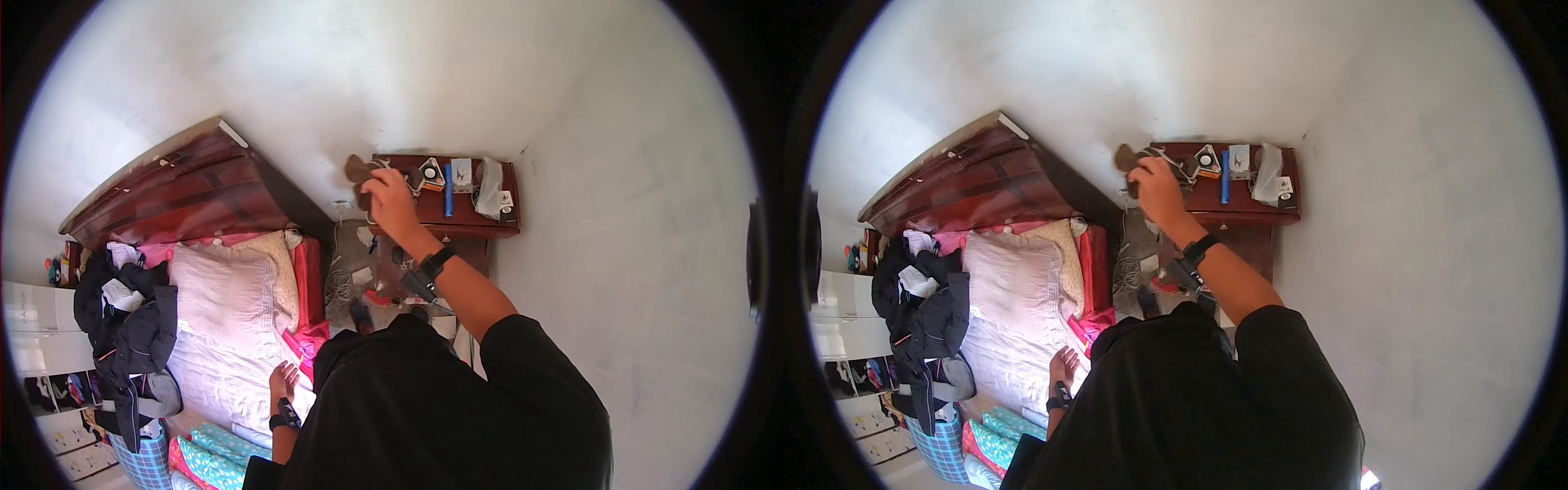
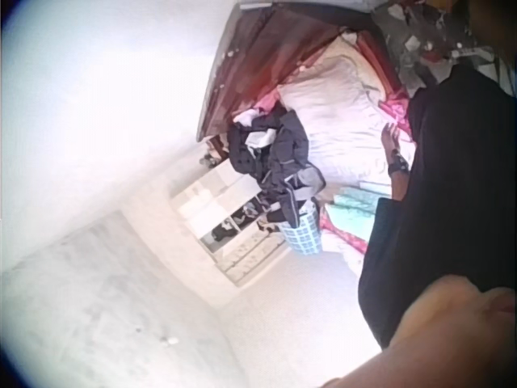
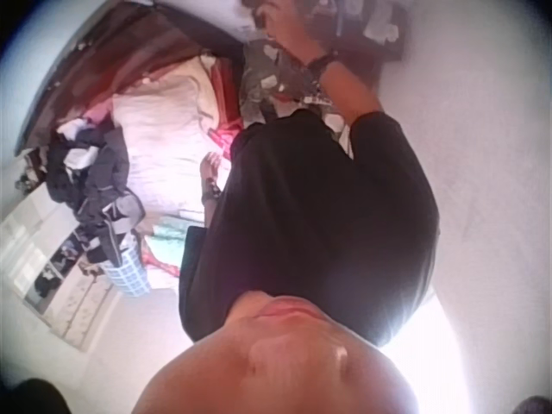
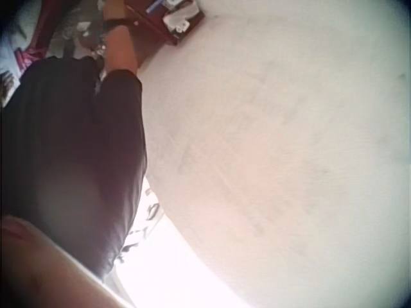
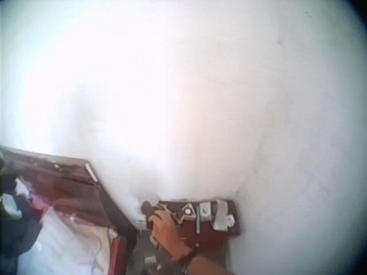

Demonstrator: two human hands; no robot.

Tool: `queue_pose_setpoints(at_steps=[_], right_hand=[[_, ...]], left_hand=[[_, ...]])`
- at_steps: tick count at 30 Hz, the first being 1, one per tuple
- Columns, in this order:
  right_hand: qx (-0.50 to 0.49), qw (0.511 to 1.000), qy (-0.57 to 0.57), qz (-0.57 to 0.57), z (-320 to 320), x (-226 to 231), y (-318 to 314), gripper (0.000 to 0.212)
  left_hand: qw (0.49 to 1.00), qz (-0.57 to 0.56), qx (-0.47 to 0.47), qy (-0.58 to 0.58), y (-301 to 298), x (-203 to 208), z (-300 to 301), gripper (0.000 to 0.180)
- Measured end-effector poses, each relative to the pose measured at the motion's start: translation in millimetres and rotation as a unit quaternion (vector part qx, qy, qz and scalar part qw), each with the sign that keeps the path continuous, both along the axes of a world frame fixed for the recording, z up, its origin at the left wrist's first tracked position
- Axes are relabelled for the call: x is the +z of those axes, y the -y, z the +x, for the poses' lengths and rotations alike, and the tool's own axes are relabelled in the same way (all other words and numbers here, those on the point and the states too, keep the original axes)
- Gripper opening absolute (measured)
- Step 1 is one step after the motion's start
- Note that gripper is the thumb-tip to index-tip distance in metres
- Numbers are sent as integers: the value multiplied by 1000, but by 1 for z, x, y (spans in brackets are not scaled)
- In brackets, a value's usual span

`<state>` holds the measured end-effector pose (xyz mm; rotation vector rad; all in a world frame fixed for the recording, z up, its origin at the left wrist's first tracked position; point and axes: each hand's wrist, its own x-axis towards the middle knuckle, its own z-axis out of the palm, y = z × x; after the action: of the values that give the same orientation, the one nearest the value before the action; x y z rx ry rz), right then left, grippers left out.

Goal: The person removes a drawer from a nightstand, sorts through items on the surface including a pouch and a cup, and wipes the interior of the cabinet with a cloth.

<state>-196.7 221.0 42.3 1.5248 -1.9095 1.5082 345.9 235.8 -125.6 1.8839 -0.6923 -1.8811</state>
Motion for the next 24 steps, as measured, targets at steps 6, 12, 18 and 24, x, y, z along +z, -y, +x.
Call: queue_pose_setpoints(at_steps=[6, 12, 18, 24], right_hand=[[226, 967, 82, -88, 85, 82, -21, 18], [430, 868, 244, -39, 122, 85, -50, 16], [477, 844, 246, 12, 116, 82, -68, 13], [475, 832, 271, 96, 93, 46, -90, 12]], left_hand=[[958, -195, -199, 73, 62, 50, -60, 62], [748, -514, -408, -97, 52, 163, -243, 66], [856, -334, -280, -279, 37, 123, -276, 61], [851, -365, -318, -203, 55, 84, -233, 50]])
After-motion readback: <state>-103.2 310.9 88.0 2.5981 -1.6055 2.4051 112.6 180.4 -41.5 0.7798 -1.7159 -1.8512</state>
